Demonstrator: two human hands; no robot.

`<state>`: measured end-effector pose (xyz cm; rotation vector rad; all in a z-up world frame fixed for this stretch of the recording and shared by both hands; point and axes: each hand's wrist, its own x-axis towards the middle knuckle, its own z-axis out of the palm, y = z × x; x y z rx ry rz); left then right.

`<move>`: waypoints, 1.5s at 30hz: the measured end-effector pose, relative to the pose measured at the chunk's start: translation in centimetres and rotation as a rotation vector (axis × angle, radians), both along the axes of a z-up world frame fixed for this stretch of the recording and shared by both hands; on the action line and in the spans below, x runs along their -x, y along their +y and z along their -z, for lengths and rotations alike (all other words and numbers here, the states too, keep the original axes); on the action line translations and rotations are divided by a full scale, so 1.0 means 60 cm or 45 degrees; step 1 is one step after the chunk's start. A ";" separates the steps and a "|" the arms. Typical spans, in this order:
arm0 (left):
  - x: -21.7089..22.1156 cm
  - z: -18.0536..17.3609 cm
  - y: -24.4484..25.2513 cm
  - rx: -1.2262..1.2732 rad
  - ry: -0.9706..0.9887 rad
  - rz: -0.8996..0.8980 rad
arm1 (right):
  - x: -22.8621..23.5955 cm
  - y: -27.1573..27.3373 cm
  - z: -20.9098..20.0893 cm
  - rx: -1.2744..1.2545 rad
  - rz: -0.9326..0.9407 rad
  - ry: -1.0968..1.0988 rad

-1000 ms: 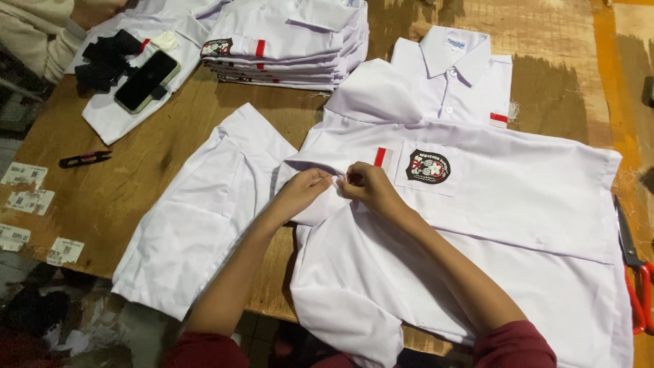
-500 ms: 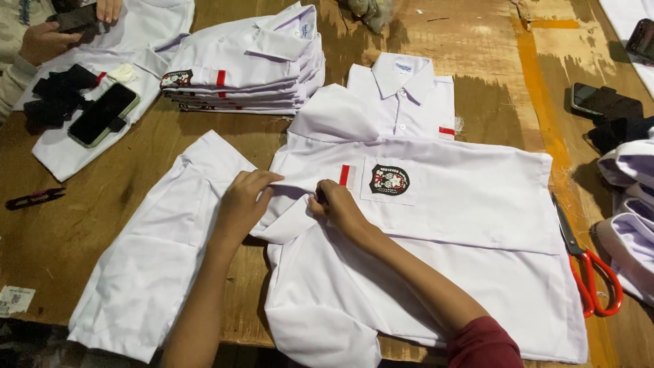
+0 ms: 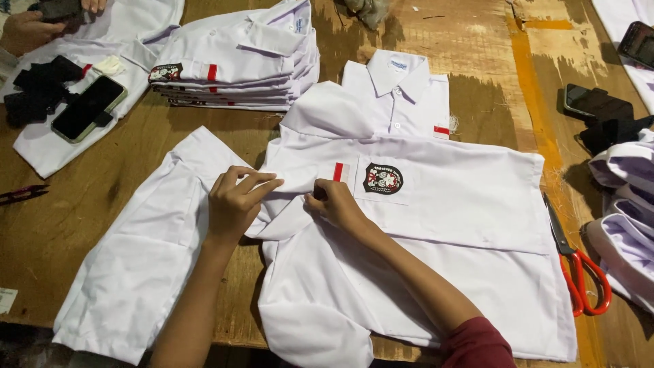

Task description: The person folds a white short-sleeved shirt on a wooden table. They align the collar, fold the sleeves inward, and then fold the shirt in half before placing it on a stack of similar shirts.

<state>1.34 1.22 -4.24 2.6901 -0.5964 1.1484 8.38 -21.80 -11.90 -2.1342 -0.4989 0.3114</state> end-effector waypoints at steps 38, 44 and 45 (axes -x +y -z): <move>-0.004 -0.007 0.004 0.019 -0.129 0.057 | 0.003 0.009 -0.002 -0.412 0.126 0.140; -0.005 -0.007 0.003 0.023 -0.157 0.060 | 0.014 0.011 -0.027 -0.399 0.121 0.102; -0.005 -0.006 0.004 0.023 -0.161 0.059 | 0.014 0.011 -0.029 -0.394 0.095 0.075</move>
